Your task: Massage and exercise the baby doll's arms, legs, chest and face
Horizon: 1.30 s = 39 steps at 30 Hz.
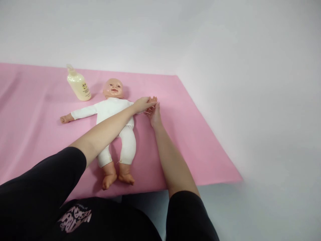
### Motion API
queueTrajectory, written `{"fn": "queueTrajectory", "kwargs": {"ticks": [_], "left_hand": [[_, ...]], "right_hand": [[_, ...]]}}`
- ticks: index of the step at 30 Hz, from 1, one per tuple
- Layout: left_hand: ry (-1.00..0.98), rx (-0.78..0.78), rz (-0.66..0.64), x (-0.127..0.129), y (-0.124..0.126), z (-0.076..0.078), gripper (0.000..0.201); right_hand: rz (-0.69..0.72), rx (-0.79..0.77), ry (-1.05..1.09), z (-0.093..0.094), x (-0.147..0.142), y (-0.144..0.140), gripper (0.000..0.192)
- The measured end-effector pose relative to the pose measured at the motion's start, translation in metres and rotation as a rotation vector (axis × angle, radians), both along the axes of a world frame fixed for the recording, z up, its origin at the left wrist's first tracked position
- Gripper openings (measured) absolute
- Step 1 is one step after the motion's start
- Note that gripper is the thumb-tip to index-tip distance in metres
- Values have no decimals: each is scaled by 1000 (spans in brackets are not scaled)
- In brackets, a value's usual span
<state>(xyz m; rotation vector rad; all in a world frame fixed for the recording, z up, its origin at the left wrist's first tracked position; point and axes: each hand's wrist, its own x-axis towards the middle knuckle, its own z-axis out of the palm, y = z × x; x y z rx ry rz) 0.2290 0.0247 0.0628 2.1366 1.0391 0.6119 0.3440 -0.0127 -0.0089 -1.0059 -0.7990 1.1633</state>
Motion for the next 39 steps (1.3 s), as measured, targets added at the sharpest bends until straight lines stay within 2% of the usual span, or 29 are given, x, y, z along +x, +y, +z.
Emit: {"fn": "queueTrajectory", "kwargs": {"ticks": [7, 15, 25, 30, 35, 39], "left_hand": [[-15, 58, -80, 2, 2, 1, 61], [33, 99, -52, 4, 6, -2, 62], [-41, 45, -86, 4, 10, -5, 65], [-55, -9, -74, 3, 10, -7, 75], [-65, -48, -181, 0, 5, -5, 63], [-7, -67, -152, 1, 6, -6, 51]], "right_hand": [[25, 32, -21, -7, 4, 4, 83], [40, 56, -51, -8, 3, -2, 75], [48, 63, -73, -7, 4, -5, 79], [40, 45, -23, -5, 2, -3, 80], [-50, 17, 2, -11, 3, 7, 75], [-71, -6, 10, -14, 5, 12, 72]]}}
